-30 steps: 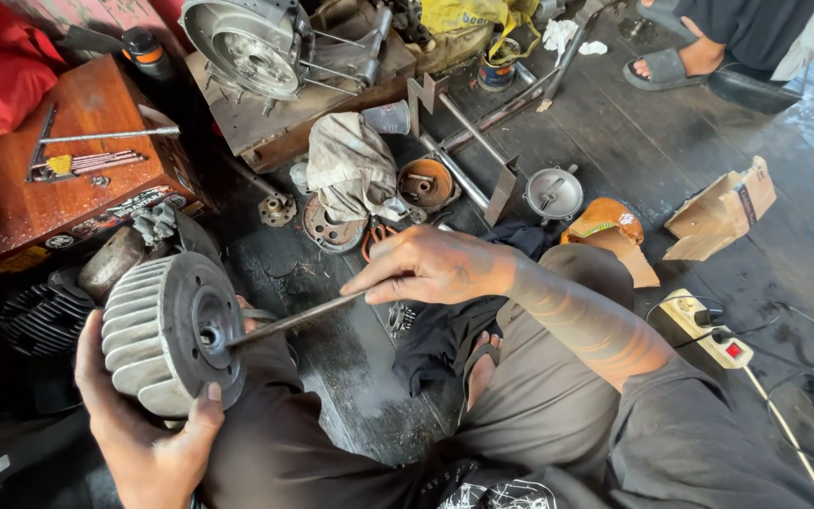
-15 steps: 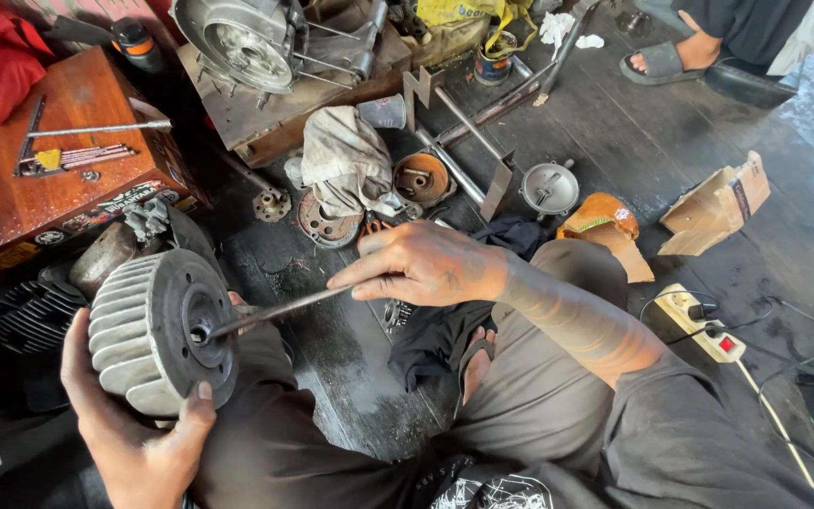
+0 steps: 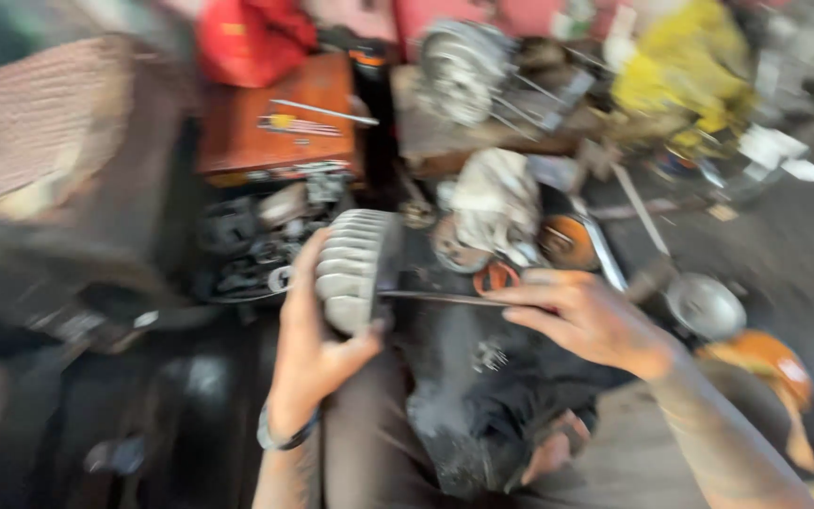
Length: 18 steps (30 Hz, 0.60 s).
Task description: The person holds a metal engine cylinder head in their left hand and uses a wire brush in their right hand to scrub the cooling fins and the central bore. They rotate the part to clean different sections and switch to a smaller brush for the interior.
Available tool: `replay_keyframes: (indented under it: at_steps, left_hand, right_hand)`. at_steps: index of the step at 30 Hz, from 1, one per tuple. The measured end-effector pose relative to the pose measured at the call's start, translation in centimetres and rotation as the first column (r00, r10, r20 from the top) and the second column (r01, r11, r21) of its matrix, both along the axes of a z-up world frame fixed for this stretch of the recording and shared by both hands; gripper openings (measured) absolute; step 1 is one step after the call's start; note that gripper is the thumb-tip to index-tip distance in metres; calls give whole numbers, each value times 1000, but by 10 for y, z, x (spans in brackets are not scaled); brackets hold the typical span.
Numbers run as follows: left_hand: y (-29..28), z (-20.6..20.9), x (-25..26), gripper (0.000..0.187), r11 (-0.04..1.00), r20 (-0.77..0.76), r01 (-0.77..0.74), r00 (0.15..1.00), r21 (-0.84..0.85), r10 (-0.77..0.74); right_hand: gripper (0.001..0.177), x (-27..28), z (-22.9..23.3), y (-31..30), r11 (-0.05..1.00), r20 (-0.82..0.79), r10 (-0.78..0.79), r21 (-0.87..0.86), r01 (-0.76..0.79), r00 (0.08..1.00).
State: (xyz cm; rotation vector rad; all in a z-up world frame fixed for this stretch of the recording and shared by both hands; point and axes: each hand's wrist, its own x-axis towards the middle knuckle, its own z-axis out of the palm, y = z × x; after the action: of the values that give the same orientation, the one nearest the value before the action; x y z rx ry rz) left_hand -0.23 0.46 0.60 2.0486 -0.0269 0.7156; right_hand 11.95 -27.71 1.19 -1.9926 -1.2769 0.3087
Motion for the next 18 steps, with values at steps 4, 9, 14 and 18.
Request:
replay_keyframes:
  at_steps: [4,9,14,18]
  left_hand:
    - [-1,-10,0,94,993,12,97,995,-65,-96]
    - [-3,-11,1,93,992,0,104,995,-68,-104]
    - [-2,-8,0,92,995,-1,81,997,-57,-81]
    - [1,-4,-3,94,990,-28,128,991,-65,-130]
  right_hand:
    - [33,0,-13,-5,973,65,-231,-9,232,971]
    - [33,2,-12,-7,980,-9,-186,-80,185,982]
    - [34,2,-13,-6,992,-11,-114,-63,113,993]
    - [32,2,-9,-2,988,80,-156,-2,157,984]
